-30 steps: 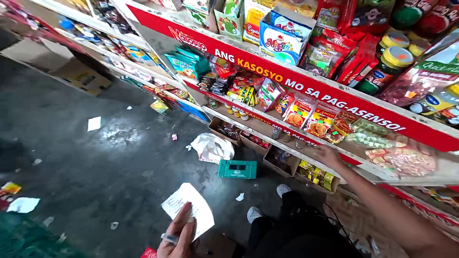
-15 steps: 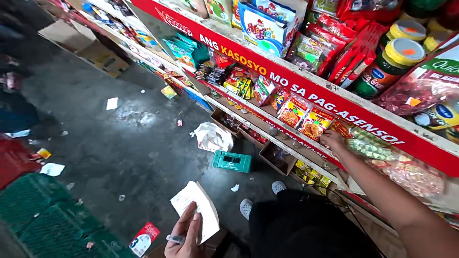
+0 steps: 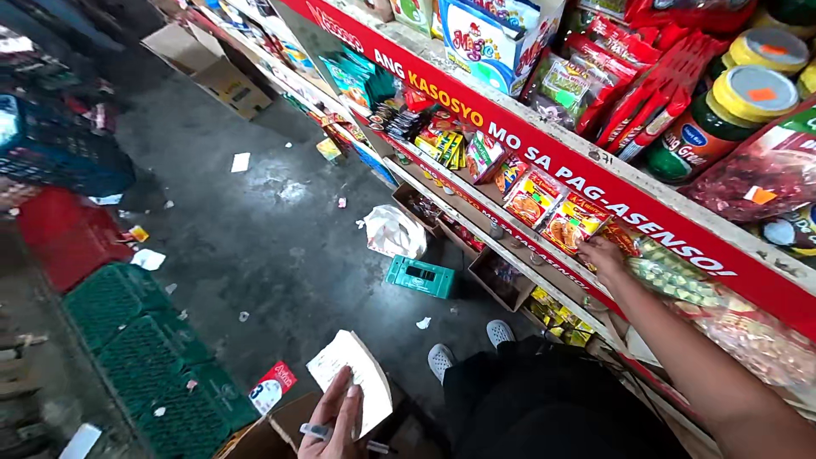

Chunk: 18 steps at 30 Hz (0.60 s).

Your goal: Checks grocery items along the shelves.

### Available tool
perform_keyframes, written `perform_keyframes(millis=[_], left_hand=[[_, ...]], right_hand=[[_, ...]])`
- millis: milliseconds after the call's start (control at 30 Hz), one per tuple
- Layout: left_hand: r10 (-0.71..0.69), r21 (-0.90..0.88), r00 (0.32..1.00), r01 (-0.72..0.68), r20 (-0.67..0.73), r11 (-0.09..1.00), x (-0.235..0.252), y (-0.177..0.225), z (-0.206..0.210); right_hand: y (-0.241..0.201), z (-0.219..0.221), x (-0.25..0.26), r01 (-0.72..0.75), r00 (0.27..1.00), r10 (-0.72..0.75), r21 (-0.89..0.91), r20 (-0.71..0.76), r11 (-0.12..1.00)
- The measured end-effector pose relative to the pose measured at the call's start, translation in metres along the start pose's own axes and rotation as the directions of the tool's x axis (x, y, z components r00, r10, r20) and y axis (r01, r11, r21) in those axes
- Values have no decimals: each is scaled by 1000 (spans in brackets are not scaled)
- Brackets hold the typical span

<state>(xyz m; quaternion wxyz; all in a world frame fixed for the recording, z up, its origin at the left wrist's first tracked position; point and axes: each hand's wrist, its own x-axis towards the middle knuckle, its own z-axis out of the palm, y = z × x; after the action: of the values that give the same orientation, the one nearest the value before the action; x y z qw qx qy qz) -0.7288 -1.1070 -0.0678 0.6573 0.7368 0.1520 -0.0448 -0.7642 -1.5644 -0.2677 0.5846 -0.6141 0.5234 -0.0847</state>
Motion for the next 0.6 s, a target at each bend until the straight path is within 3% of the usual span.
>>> perform_keyframes(millis=[333,600], left_hand=[[21,-30,999,-23,-46,999,-14,-5,3],[19,-17,997,-20,-73,1000,-23,-13,-9]], right_hand=[[4,-3,3,-30,999,29,100,14,995],[7,-8,-2,46,999,-50,241,10,969]])
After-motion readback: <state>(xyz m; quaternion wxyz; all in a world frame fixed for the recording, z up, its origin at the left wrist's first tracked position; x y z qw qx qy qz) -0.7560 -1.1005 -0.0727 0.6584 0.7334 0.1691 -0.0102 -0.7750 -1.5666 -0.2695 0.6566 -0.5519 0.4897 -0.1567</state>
